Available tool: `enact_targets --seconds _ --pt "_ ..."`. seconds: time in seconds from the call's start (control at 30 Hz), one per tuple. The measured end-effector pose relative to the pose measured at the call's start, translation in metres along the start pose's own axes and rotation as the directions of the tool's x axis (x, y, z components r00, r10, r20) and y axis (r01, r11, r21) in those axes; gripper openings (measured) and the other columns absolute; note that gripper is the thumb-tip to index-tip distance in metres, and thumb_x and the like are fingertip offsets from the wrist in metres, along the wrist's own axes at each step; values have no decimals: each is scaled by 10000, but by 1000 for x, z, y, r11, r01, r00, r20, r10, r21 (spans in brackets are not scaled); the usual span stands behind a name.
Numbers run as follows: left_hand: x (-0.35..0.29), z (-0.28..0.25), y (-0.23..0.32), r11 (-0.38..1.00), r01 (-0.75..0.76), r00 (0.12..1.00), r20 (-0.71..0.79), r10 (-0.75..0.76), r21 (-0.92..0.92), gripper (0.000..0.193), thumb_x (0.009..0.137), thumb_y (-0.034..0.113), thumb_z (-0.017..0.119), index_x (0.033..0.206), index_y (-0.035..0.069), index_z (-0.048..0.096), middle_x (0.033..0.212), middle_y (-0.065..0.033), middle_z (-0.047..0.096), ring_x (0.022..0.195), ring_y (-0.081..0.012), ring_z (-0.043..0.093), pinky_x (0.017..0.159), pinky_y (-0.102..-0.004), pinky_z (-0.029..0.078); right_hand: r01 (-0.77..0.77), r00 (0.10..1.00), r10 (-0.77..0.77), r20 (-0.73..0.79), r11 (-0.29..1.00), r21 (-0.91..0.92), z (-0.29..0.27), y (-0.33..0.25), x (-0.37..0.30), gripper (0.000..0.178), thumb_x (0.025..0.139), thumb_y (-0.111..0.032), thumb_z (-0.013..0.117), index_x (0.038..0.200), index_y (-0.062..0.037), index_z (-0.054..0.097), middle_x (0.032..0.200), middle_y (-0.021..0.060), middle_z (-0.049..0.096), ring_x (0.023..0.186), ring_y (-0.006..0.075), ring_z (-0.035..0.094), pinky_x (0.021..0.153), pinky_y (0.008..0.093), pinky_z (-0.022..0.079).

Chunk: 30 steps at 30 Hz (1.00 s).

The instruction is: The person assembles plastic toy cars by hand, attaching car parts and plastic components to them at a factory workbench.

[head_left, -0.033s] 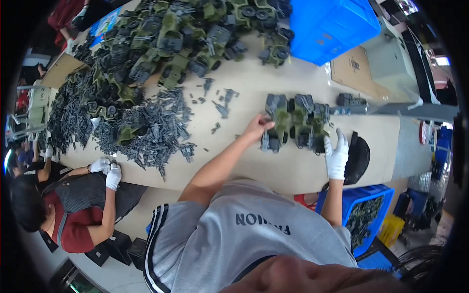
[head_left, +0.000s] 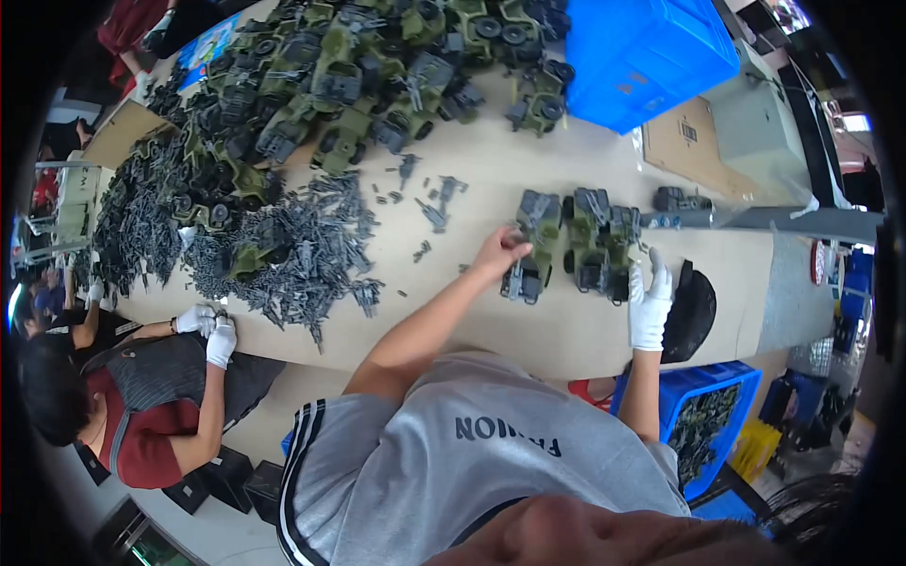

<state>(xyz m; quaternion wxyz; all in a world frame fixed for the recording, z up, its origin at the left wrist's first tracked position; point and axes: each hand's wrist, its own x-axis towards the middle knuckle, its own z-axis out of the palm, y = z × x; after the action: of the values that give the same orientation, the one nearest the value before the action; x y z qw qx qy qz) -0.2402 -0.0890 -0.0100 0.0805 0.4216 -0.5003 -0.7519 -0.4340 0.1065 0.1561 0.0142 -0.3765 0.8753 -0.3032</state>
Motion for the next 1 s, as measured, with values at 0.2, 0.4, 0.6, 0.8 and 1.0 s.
enact_targets --seconds 0.2,0.4,0.6,0.8,1.0 --pt "18 15 -21 987 -158 987 14 158 40 670 896 214 718 1446 30 381 1041 -116 660 958 -199 637 848 -322 511 52 935 -175 308 928 370 113 -168 76 485 923 -211 679 1336 1 539 1279 193 604 1177 306 585 1020 371 449" --pt "-90 -113 -13 966 -70 997 23 78 -248 428 998 236 594 1388 103 480 1247 -74 621 1160 -183 596 992 -334 473 4 970 -42 238 988 156 248 -258 205 991 737 -647 721 1423 15 449 1358 263 551 1289 392 509 1088 433 390" --pt "-212 -267 -11 935 7 962 -252 -103 -356 343 1002 274 592 1301 112 551 1146 -31 656 1041 -147 626 866 -304 508 -27 988 28 153 1000 -13 291 -305 221 1075 646 -707 752 1392 17 479 1319 240 595 1234 367 567 1045 422 434" --pt "-219 -255 -24 587 -206 853 -151 500 783 492 938 310 632 1392 172 503 1348 -107 550 1270 -256 503 1061 -454 390 21 938 21 347 993 -116 290 -295 225 927 728 -721 660 1388 -83 530 1293 224 606 1202 361 584 1029 432 442" --pt "-146 -255 -51 52 -371 799 290 526 927 569 933 300 601 1465 190 429 1536 -89 374 1463 -256 278 1151 -554 246 -15 987 -28 159 965 264 275 -308 155 800 684 -459 854 1211 57 544 1147 245 651 1087 330 624 968 372 468"
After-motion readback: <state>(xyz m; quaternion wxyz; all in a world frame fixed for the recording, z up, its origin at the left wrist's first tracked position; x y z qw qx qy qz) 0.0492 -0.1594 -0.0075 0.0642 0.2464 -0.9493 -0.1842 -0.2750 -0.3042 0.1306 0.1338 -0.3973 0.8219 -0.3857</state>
